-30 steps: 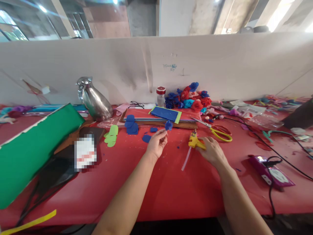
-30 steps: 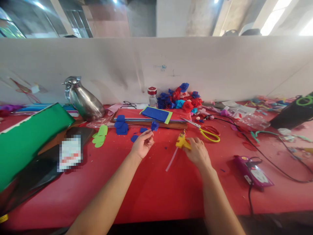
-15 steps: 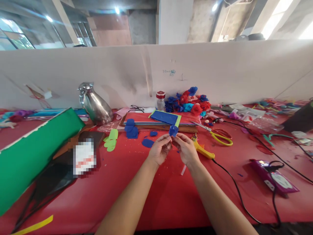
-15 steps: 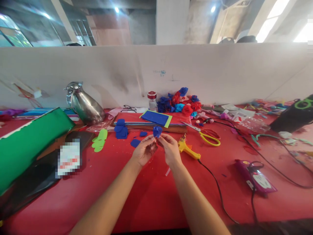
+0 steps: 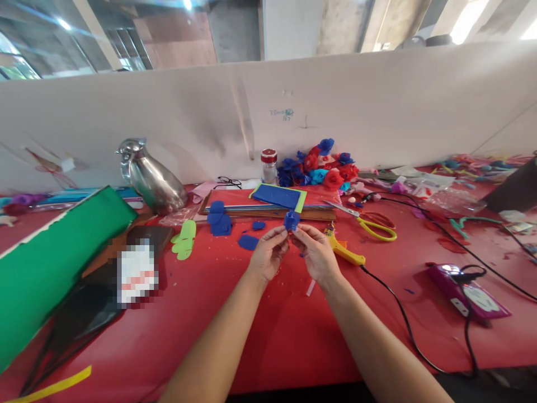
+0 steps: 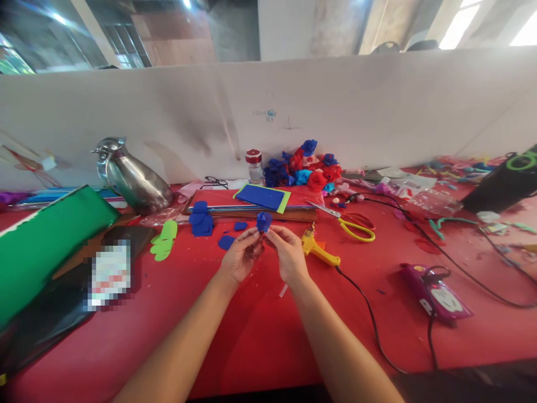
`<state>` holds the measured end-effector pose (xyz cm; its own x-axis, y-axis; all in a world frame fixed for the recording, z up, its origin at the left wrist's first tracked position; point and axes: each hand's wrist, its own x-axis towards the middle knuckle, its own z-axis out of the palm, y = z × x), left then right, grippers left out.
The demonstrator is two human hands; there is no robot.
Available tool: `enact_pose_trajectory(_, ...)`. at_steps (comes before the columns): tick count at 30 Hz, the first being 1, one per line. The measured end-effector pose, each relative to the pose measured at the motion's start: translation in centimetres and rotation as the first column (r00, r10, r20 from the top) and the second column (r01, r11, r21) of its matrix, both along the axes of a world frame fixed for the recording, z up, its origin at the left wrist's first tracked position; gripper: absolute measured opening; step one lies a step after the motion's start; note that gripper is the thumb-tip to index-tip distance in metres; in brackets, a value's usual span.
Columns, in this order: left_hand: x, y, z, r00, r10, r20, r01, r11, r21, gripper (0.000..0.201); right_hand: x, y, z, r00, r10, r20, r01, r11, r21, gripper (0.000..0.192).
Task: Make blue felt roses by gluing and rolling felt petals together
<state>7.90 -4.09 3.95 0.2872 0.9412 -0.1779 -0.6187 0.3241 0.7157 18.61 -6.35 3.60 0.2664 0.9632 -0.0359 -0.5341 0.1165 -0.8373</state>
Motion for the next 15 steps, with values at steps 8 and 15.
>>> enact_pose_trajectory(8, 0.1, -0.03, -0.34, 1.0, 0.008, -0.016, -0.008, 1.0, 0.007, 0.023, 0.14, 0.02, 0.16, 0.999, -0.013, 0.041, 0.013, 1.0, 0.002, 0.026)
enact_pose_trajectory(15, 0.17, -0.2, -0.08, 0.997, 0.018, -0.078, -0.012, 0.997, 0.071, 0.024, 0.26, -0.09, 0.43, 0.999, -0.028, 0.038, 0.028, 1.0, -0.013, 0.027)
